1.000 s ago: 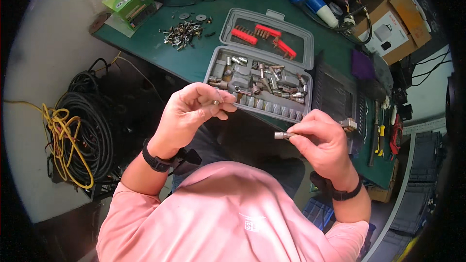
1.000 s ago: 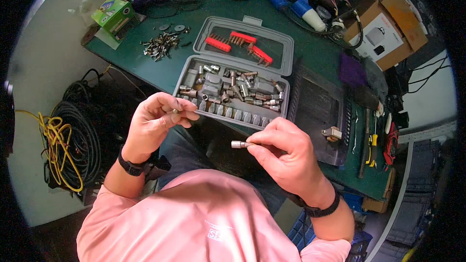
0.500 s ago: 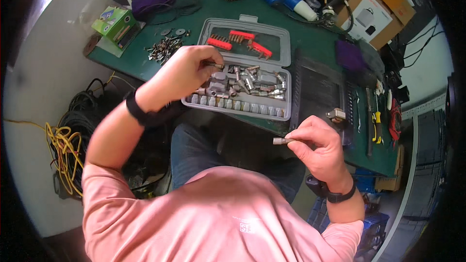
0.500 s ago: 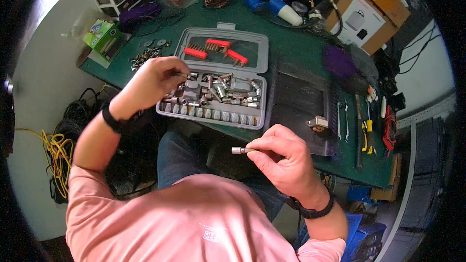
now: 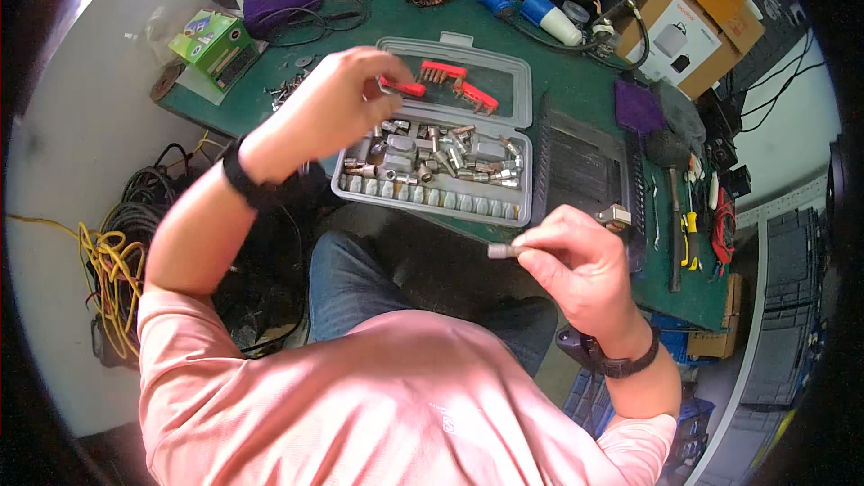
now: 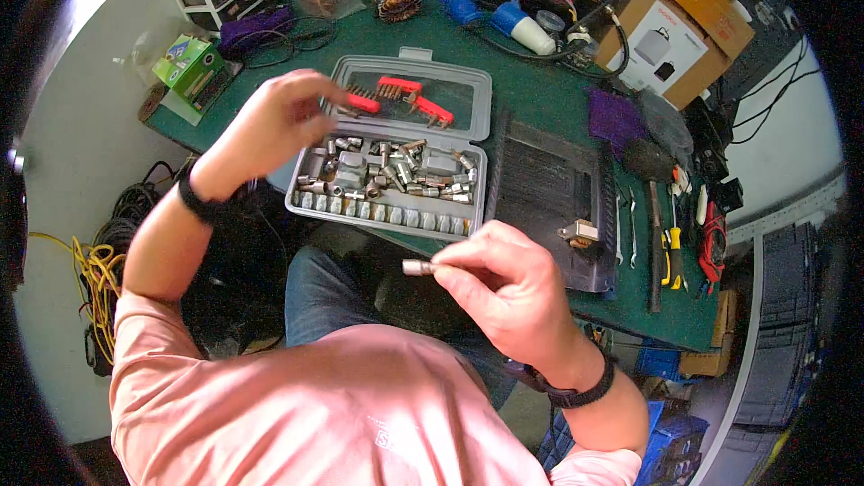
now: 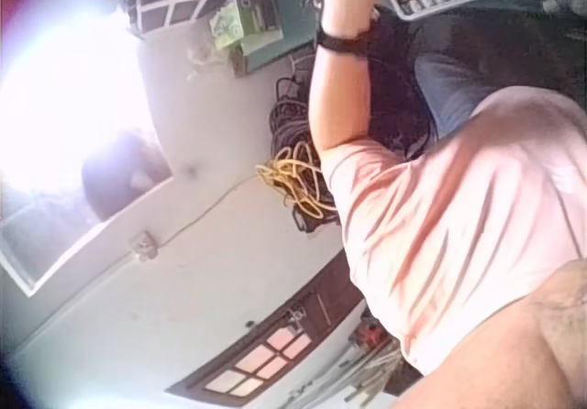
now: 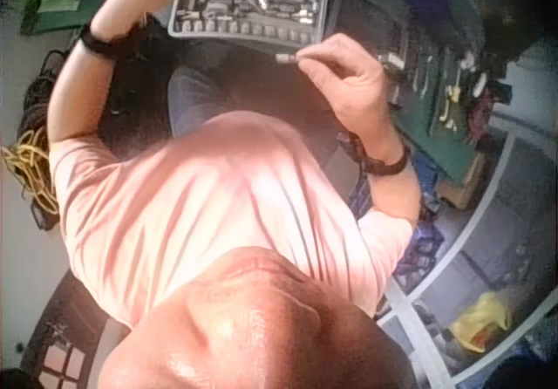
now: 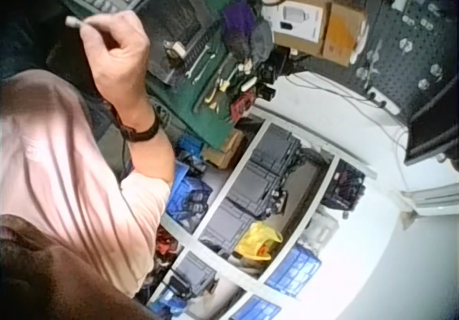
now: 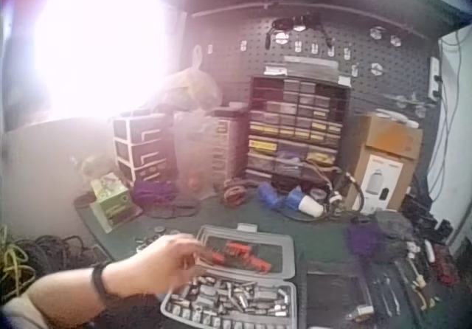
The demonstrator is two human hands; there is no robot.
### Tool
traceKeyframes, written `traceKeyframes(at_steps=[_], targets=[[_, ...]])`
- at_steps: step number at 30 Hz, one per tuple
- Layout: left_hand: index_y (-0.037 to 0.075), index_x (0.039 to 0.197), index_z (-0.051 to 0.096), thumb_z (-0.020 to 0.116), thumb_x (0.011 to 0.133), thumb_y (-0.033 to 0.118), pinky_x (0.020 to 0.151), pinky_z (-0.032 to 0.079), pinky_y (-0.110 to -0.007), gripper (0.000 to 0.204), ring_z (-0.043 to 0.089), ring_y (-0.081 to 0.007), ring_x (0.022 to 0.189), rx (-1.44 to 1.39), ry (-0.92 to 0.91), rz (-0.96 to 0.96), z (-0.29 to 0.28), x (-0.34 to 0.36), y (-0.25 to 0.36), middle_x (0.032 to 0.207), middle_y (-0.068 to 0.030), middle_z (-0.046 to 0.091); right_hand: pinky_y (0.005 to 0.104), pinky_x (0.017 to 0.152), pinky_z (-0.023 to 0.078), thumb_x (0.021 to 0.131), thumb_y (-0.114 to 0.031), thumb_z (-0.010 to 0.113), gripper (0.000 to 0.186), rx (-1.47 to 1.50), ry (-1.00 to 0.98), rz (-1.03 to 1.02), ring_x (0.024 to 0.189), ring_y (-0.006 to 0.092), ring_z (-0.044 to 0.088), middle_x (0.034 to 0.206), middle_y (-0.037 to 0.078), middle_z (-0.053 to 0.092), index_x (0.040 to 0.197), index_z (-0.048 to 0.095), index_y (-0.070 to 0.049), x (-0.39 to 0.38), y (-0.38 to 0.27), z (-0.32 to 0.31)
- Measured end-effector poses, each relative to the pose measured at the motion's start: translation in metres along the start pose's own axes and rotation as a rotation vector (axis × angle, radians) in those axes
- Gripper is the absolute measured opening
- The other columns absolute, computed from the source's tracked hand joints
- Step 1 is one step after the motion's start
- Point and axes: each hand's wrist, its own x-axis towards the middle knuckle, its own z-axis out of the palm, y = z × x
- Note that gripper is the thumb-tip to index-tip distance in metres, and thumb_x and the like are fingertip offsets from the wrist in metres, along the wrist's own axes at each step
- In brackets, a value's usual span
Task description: The person uses a screwdriver to adjust a small component on a black plastic housing. They then use pliers to manipulate a wire or part of the component. Finally, they open a case of socket bits and select a specific bit to fit onto the component.
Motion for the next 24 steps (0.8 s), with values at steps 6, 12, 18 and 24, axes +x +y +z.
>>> traceKeyframes(at_steps=[6, 12, 18, 24], targets=[[0.001, 0.107, 0.065, 0.078, 0.074, 0.004, 0.061, 0.048, -0.025, 0.036, 0.058, -0.0113, 0.067, -0.422, -0.086, -0.054, 0.014, -0.092, 0.066, 0.081, -0.0048, 0.062, 0.0295, 0.058, 0.043, 0.083, -0.008, 0.069, 0.008, 0.042, -0.107, 0.124, 0.065, 0.0157, 0.055, 0.072, 0.008, 0.060, 0.082, 0.068, 0.000, 0.040, -0.013, 0.047], [0.002, 0.093, 0.065, 0.070, 0.078, -0.004, 0.056, 0.042, -0.023, 0.018, 0.052, -0.0087, 0.061, -0.552, 0.358, -0.138, 0.055, -0.134, 0.040, 0.074, -0.0015, 0.057, 0.0398, 0.064, 0.047, 0.084, -0.015, 0.067, 0.015, -0.069, -0.356, -0.055, 0.071, 0.0327, 0.060, 0.075, 0.016, 0.062, 0.082, 0.066, 0.000, 0.069, -0.013, 0.073], [0.000, 0.091, 0.061, 0.066, 0.083, -0.005, 0.058, 0.039, -0.018, 0.011, 0.049, -0.0018, 0.067, -0.987, 0.395, -0.534, 0.057, -0.172, 0.013, 0.080, 0.0016, 0.058, 0.0407, 0.074, 0.052, 0.076, -0.013, 0.069, 0.022, -0.633, -0.498, -0.221, 0.081, 0.0330, 0.065, 0.086, 0.019, 0.067, 0.094, 0.070, 0.000, 0.166, 0.004, 0.082], [-0.001, 0.091, 0.062, 0.064, 0.081, -0.007, 0.058, 0.039, -0.017, 0.012, 0.048, -0.0016, 0.065, -1.048, 0.431, -0.593, 0.062, -0.189, 0.002, 0.076, 0.0024, 0.055, 0.0448, 0.071, 0.053, 0.072, -0.015, 0.072, 0.017, -0.977, -0.633, -0.190, 0.080, 0.0373, 0.065, 0.080, 0.021, 0.065, 0.078, 0.068, 0.001, 0.194, 0.035, 0.121]])
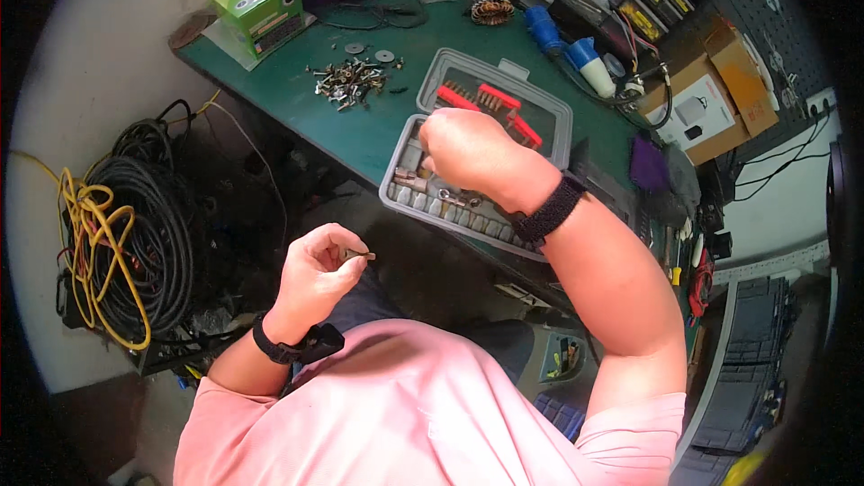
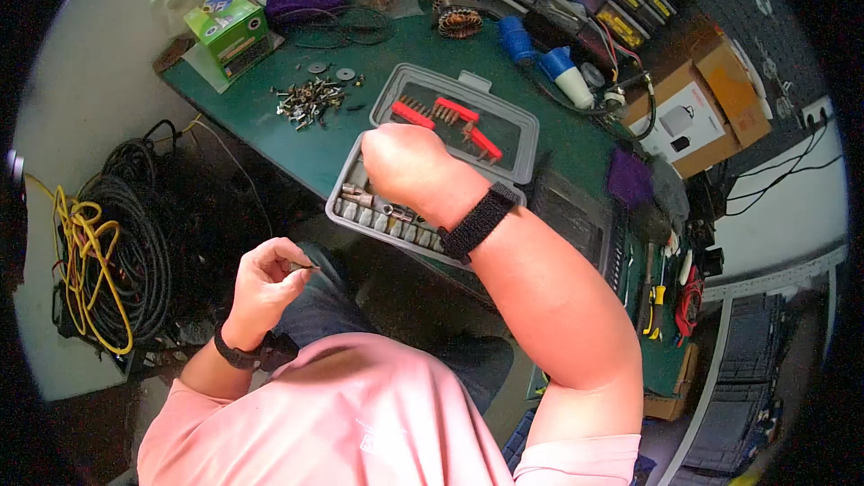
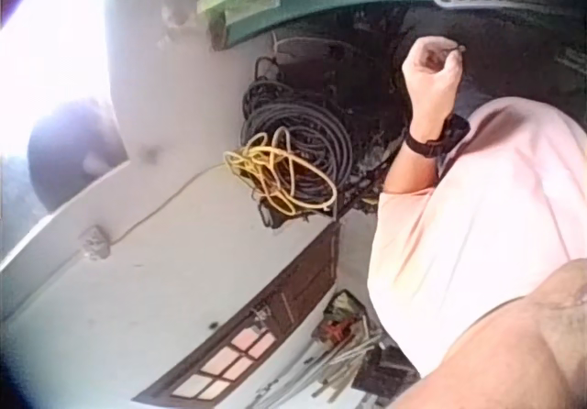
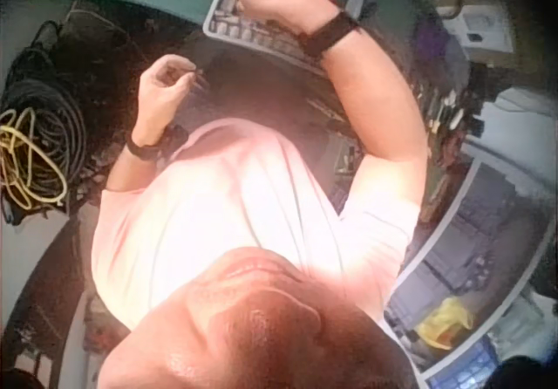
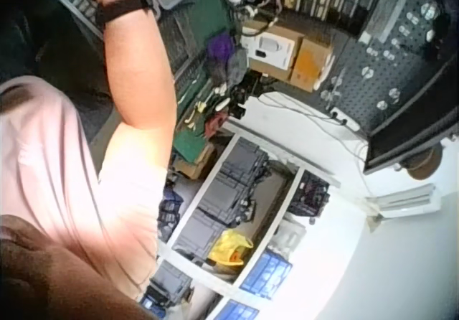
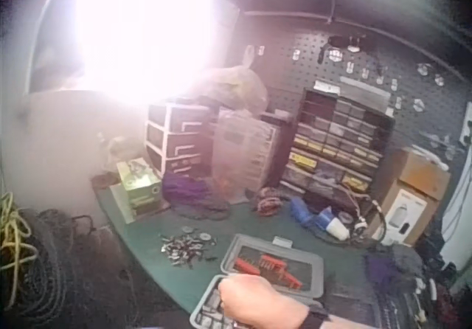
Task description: The person uses a screwdriver to adjust a small component on a black plastic housing. They then use pliers to manipulate a wire or part of the component. Finally, they open a case of socket bits and select a specific bit to fit onto the component.
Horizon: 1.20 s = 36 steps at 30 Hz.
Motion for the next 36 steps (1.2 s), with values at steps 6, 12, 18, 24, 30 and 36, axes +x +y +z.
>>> traceKeyframes(at_steps=[6, 12, 18, 24, 30, 36], targets=[[-0.002, 0.090, 0.066, 0.064, 0.081, -0.008, 0.057, 0.040, -0.018, 0.011, 0.049, -0.0022, 0.067, 0.020, 0.023, -0.011, -0.008, 0.001, 0.000, 0.077, 0.0019, 0.056, 0.0450, 0.071, 0.053, 0.071, -0.015, 0.072, 0.016, -0.053, 0.018, 0.013, 0.080, 0.0371, 0.065, 0.080, 0.020, 0.065, 0.078, 0.069, -0.001, 0.004, -0.003, 0.016], [0.001, 0.089, 0.069, 0.070, 0.076, -0.004, 0.055, 0.039, -0.019, 0.014, 0.050, -0.0059, 0.065, 0.290, 0.002, 0.213, -0.002, 0.008, 0.001, 0.077, -0.0015, 0.057, 0.0417, 0.070, 0.053, 0.075, -0.013, 0.067, 0.012, 0.119, 0.254, -0.154, 0.079, 0.0351, 0.066, 0.083, 0.016, 0.066, 0.082, 0.069, -0.004, -0.029, 0.005, -0.011], [0.002, 0.086, 0.070, 0.070, 0.072, -0.005, 0.056, 0.040, -0.022, 0.016, 0.051, -0.0080, 0.063, 0.388, -0.022, 0.164, 0.009, 0.012, -0.002, 0.075, -0.0023, 0.058, 0.0307, 0.062, 0.051, 0.075, -0.004, 0.071, 0.018, 0.500, 0.348, -0.058, 0.067, 0.0221, 0.063, 0.080, 0.012, 0.063, 0.092, 0.065, -0.003, -0.104, 0.009, -0.041], [0.002, 0.085, 0.070, 0.070, 0.069, -0.008, 0.056, 0.040, -0.023, 0.019, 0.051, -0.0091, 0.064, 0.413, -0.062, 0.194, 0.030, 0.013, -0.002, 0.075, -0.0024, 0.058, 0.0227, 0.057, 0.047, 0.078, 0.002, 0.069, 0.020, 0.704, 0.445, 0.056, 0.065, 0.0087, 0.059, 0.082, 0.005, 0.063, 0.096, 0.064, -0.003, -0.165, 0.024, -0.032], [0.002, 0.085, 0.070, 0.070, 0.069, -0.010, 0.056, 0.040, -0.023, 0.021, 0.050, -0.0091, 0.064, 0.462, -0.122, 0.263, 0.052, 0.015, -0.001, 0.075, -0.0019, 0.058, 0.0234, 0.060, 0.045, 0.076, 0.002, 0.073, 0.022, 0.636, 0.588, -0.017, 0.069, 0.0113, 0.056, 0.090, 0.006, 0.058, 0.096, 0.066, -0.004, -0.196, 0.040, -0.027], [0.002, 0.087, 0.070, 0.071, 0.070, -0.008, 0.063, 0.046, -0.023, 0.020, 0.060, -0.0125, 0.076, 0.469, -0.162, 0.293, 0.068, 0.012, -0.002, 0.087, -0.0046, 0.065, 0.0243, 0.058, 0.043, 0.075, 0.001, 0.072, 0.019, 0.684, 0.617, 0.080, 0.067, 0.0109, 0.053, 0.083, 0.004, 0.056, 0.092, 0.066, -0.004, -0.221, 0.045, -0.019]])
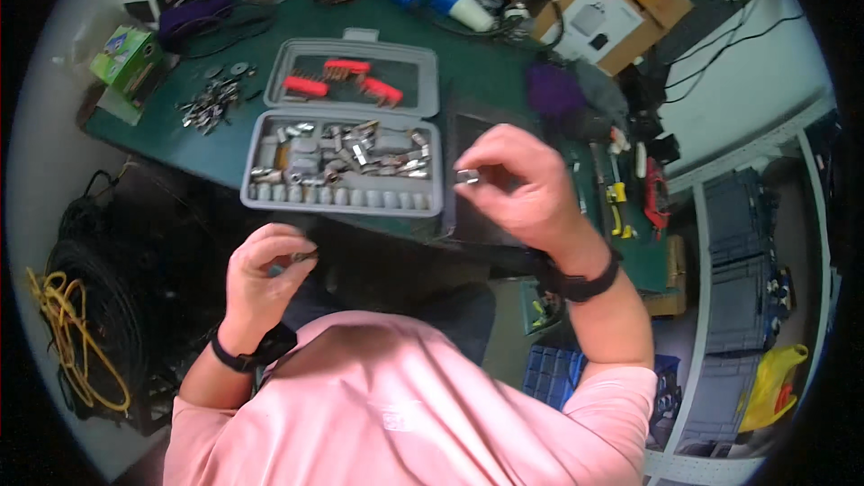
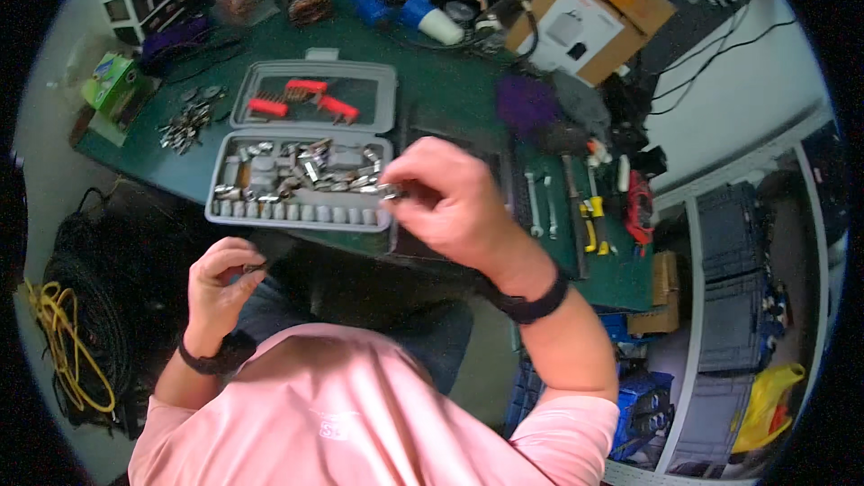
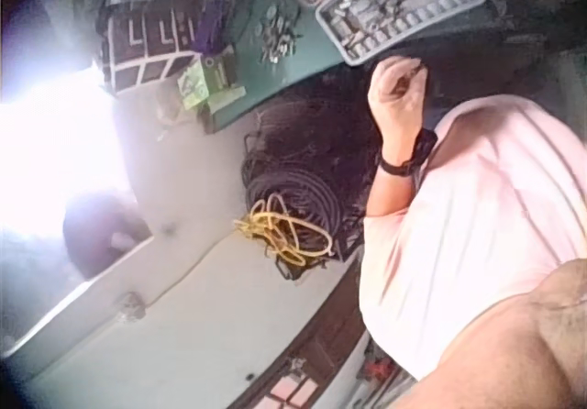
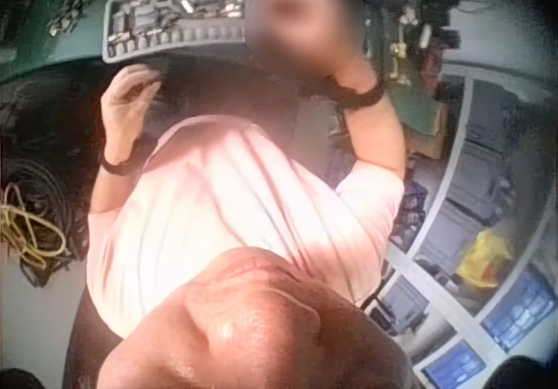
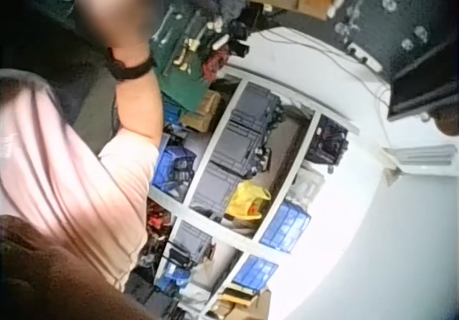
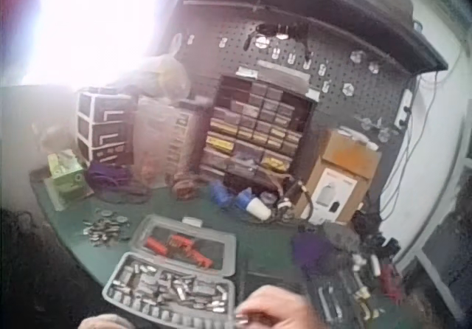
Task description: The person uses a screwdriver to adjust a small component on a black plastic housing. They then use pliers to manipulate a wire or part of the component. Finally, they open a case of socket bits and select a specific bit to fit onto the component.
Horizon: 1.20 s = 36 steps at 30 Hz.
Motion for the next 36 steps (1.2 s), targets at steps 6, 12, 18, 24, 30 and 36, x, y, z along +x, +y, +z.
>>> traceKeyframes(at_steps=[6, 12, 18, 24, 30, 36], targets=[[0.002, 0.093, 0.069, 0.072, 0.073, -0.006, 0.067, 0.053, -0.025, 0.021, 0.065, -0.0144, 0.078, -0.058, -0.015, 0.057, 0.003, 0.004, 0.001, 0.092, -0.0075, 0.070, 0.0196, 0.058, 0.041, 0.076, 0.005, 0.070, 0.015, -0.085, 0.077, 0.090, 0.070, 0.0058, 0.053, 0.086, 0.002, 0.058, 0.088, 0.064, -0.003, -0.031, 0.008, -0.005], [0.000, 0.092, 0.069, 0.072, 0.076, -0.005, 0.067, 0.054, -0.024, 0.017, 0.066, -0.0153, 0.078, 0.096, -0.013, 0.165, 0.001, 0.008, 0.012, 0.093, -0.0093, 0.069, 0.0194, 0.057, 0.043, 0.077, 0.007, 0.067, 0.016, -0.030, 0.057, 0.124, 0.073, 0.0066, 0.056, 0.088, 0.002, 0.060, 0.090, 0.064, -0.003, -0.034, 0.008, -0.002], [-0.004, 0.111, 0.060, 0.062, 0.092, 0.007, 0.064, 0.057, -0.027, 0.022, 0.068, -0.0235, 0.076, -1.156, -0.074, -0.383, -0.010, 0.015, 0.000, 0.090, -0.0137, 0.067, 0.0200, 0.063, 0.047, 0.079, 0.007, 0.066, 0.016, 0.019, 0.080, 0.191, 0.075, 0.0072, 0.060, 0.087, 0.003, 0.063, 0.092, 0.064, -0.002, -0.033, 0.003, 0.004], [0.000, 0.110, 0.057, 0.060, 0.095, 0.017, 0.063, 0.058, -0.027, 0.022, 0.066, -0.0236, 0.080, -1.393, 0.045, -0.498, -0.017, 0.017, -0.003, 0.091, -0.0107, 0.063, 0.0216, 0.068, 0.051, 0.085, 0.005, 0.063, 0.023, 0.254, 0.109, 0.326, 0.079, 0.0092, 0.063, 0.094, 0.005, 0.067, 0.106, 0.061, -0.002, -0.044, 0.011, 0.008], [0.004, 0.102, 0.060, 0.059, 0.096, 0.020, 0.058, 0.053, -0.024, 0.017, 0.060, -0.0180, 0.072, -1.377, 0.067, -0.548, -0.015, 0.020, -0.005, 0.084, -0.0052, 0.057, 0.0201, 0.058, 0.047, 0.087, -0.002, 0.062, 0.016, 0.349, 0.171, 0.477, 0.069, 0.0073, 0.059, 0.083, 0.003, 0.065, 0.103, 0.063, -0.003, -0.045, 0.019, 0.000], [0.006, 0.104, 0.053, 0.059, 0.096, 0.020, 0.056, 0.050, -0.023, 0.017, 0.052, -0.0088, 0.060, -1.073, 0.103, -0.410, -0.014, 0.008, -0.016, 0.076, -0.0022, 0.055, 0.0229, 0.050, 0.039, 0.093, -0.015, 0.060, 0.020, 1.138, 0.256, 0.506, 0.066, 0.0116, 0.052, 0.080, 0.004, 0.060, 0.109, 0.061, -0.002, -0.056, 0.039, -0.030]])
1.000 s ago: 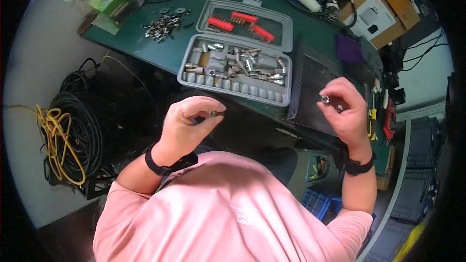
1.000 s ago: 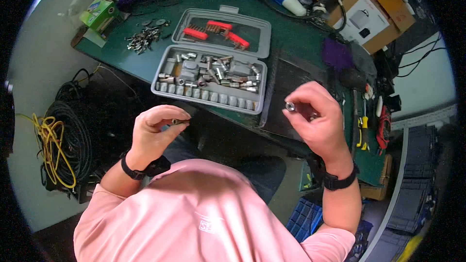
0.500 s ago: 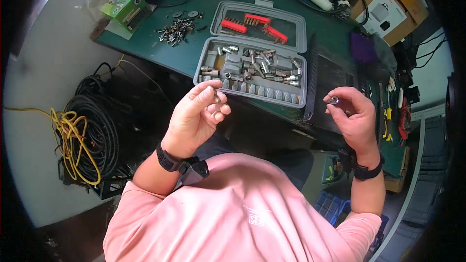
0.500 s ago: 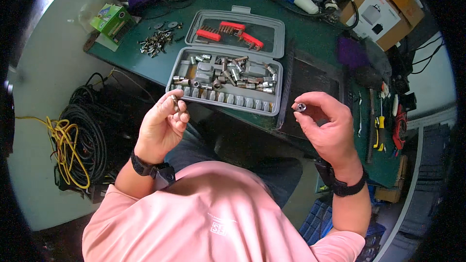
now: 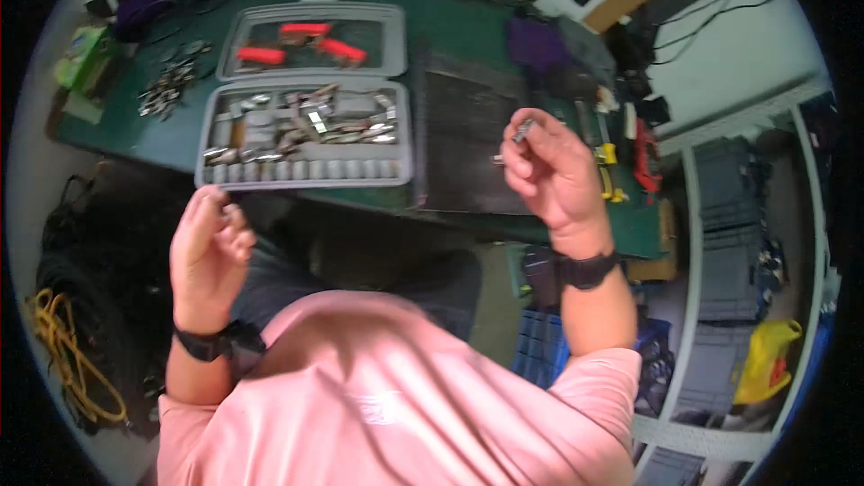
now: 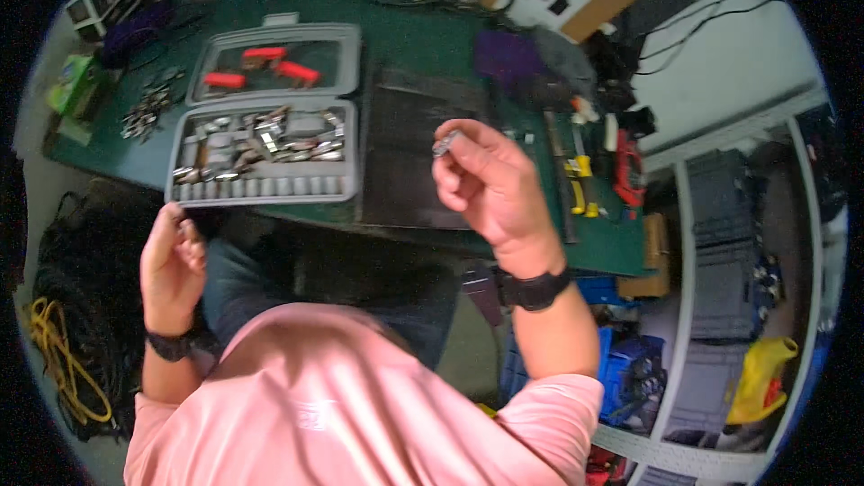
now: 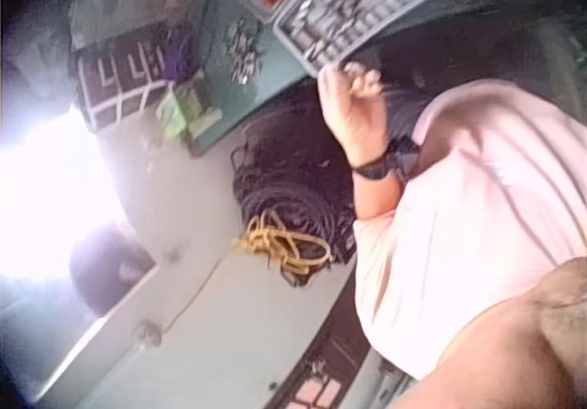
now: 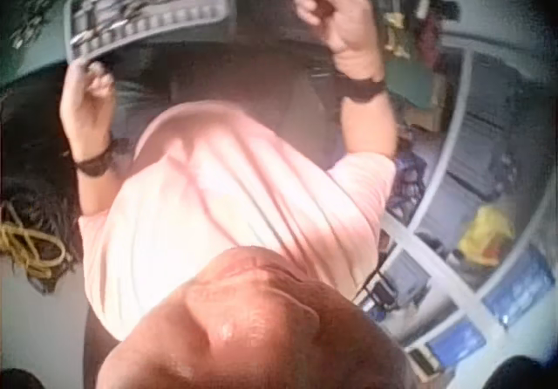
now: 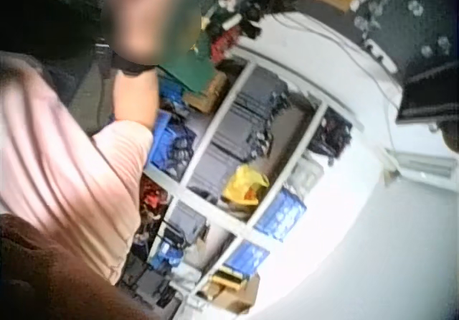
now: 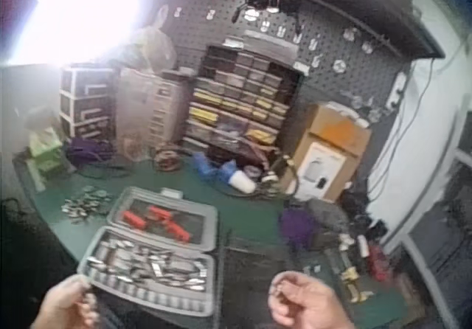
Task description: The person uses a screwdriver to adjust a small component on a black plastic housing. They then use pliers to manipulate a wire or part of the component. Finally, they open a case of socket bits and select a specific bit to fit onto the component.
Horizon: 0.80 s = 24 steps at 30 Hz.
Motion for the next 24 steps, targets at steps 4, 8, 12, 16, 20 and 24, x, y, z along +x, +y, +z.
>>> traceKeyframes(at_steps=[4, 8, 12, 16, 20, 24], targets=[[0.007, 0.102, 0.052, 0.057, 0.097, 0.020, 0.051, 0.051, -0.021, 0.015, 0.057, -0.0107, 0.058, 0.070, 0.023, 0.010, 0.000, 0.003, -0.006, 0.074, -0.0033, 0.056, 0.0234, 0.052, 0.044, 0.093, -0.015, 0.061, 0.022, 0.157, -0.109, -0.052, 0.070, 0.0143, 0.055, 0.090, 0.008, 0.063, 0.111, 0.061, -0.002, -0.011, -0.001, -0.006], [0.007, 0.102, 0.052, 0.058, 0.096, 0.019, 0.050, 0.051, -0.022, 0.015, 0.060, -0.0131, 0.058, 0.070, 0.042, 0.010, -0.001, 0.002, -0.008, 0.075, -0.0047, 0.058, 0.0229, 0.053, 0.046, 0.093, -0.013, 0.061, 0.025, 0.164, -0.149, -0.112, 0.075, 0.0154, 0.058, 0.099, 0.012, 0.065, 0.115, 0.060, -0.001, -0.019, 0.002, -0.013], [0.006, 0.102, 0.052, 0.059, 0.096, 0.018, 0.050, 0.051, -0.022, 0.015, 0.063, -0.0140, 0.060, 0.100, 0.026, 0.030, -0.007, -0.001, -0.005, 0.077, -0.0065, 0.061, 0.0203, 0.051, 0.044, 0.090, -0.011, 0.066, 0.021, -0.173, 0.033, -0.090, 0.063, 0.0108, 0.058, 0.084, 0.007, 0.068, 0.108, 0.065, -0.001, -0.028, -0.007, -0.014], [0.006, 0.103, 0.052, 0.059, 0.096, 0.018, 0.050, 0.052, -0.022, 0.016, 0.064, -0.0143, 0.061, 0.162, 0.029, 0.038, -0.014, -0.003, -0.003, 0.079, -0.0082, 0.063, 0.0190, 0.052, 0.043, 0.087, -0.008, 0.069, 0.017, -0.908, 0.242, -0.025, 0.062, 0.0056, 0.056, 0.079, 0.003, 0.067, 0.102, 0.069, -0.002, -0.023, -0.029, -0.021], [0.005, 0.103, 0.052, 0.059, 0.096, 0.017, 0.050, 0.052, -0.022, 0.016, 0.065, -0.0143, 0.062, 0.183, 0.032, 0.042, -0.017, -0.003, -0.006, 0.081, -0.0093, 0.064, 0.0272, 0.059, 0.048, 0.082, -0.005, 0.068, 0.018, -1.424, 0.237, 0.062, 0.065, 0.0113, 0.060, 0.078, 0.007, 0.069, 0.099, 0.068, 0.000, -0.011, -0.039, -0.027], [0.005, 0.103, 0.052, 0.060, 0.095, 0.017, 0.051, 0.052, -0.022, 0.016, 0.065, -0.0142, 0.062, 0.180, 0.003, 0.051, -0.019, -0.001, -0.009, 0.081, -0.0096, 0.065, 0.0349, 0.069, 0.051, 0.079, -0.005, 0.066, 0.018, -1.559, 0.101, 0.010, 0.074, 0.0265, 0.066, 0.082, 0.015, 0.068, 0.096, 0.066, 0.000, -0.002, -0.030, -0.025]])
